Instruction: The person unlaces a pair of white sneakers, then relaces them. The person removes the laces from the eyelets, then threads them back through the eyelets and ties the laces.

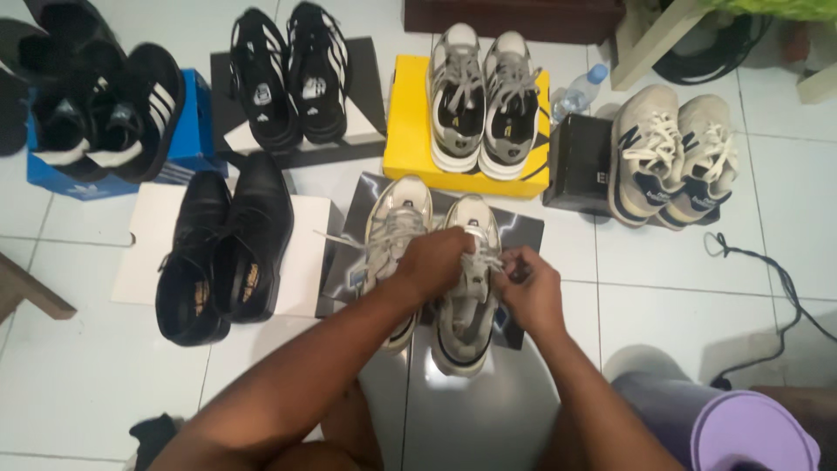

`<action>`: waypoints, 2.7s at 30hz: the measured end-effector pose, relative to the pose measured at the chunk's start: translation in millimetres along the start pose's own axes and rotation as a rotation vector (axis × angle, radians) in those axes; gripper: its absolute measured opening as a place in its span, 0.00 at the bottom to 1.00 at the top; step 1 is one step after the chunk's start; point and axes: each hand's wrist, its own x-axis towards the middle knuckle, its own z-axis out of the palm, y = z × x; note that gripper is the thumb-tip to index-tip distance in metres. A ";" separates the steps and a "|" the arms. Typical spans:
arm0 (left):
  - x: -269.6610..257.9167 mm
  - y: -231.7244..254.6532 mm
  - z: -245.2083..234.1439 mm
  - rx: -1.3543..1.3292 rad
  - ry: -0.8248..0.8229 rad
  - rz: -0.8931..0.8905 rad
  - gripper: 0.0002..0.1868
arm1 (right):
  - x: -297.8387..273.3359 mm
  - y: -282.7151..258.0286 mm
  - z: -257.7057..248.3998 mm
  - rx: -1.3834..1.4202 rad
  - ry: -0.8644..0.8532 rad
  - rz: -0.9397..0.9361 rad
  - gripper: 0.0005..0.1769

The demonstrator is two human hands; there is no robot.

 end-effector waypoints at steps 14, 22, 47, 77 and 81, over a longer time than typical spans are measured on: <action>-3.0 3.7 -18.0 -0.007 -0.068 -0.024 0.12 | 19.1 -2.5 3.6 -0.455 -0.125 -0.429 0.03; -4.0 -5.6 -19.3 -0.034 -0.033 -0.019 0.14 | 40.5 17.3 -50.7 0.144 -0.306 -0.089 0.07; -10.6 -13.2 -12.5 -0.038 0.033 -0.025 0.14 | 66.3 156.4 -205.3 -0.533 -0.514 0.523 0.26; -4.2 -18.4 -25.4 -0.164 -0.209 -0.048 0.24 | -0.5 1.4 -3.7 -0.269 -0.034 -0.344 0.17; -5.9 -16.7 -23.9 -0.194 -0.238 -0.078 0.24 | -5.8 -9.8 -3.3 -0.319 0.050 -0.522 0.17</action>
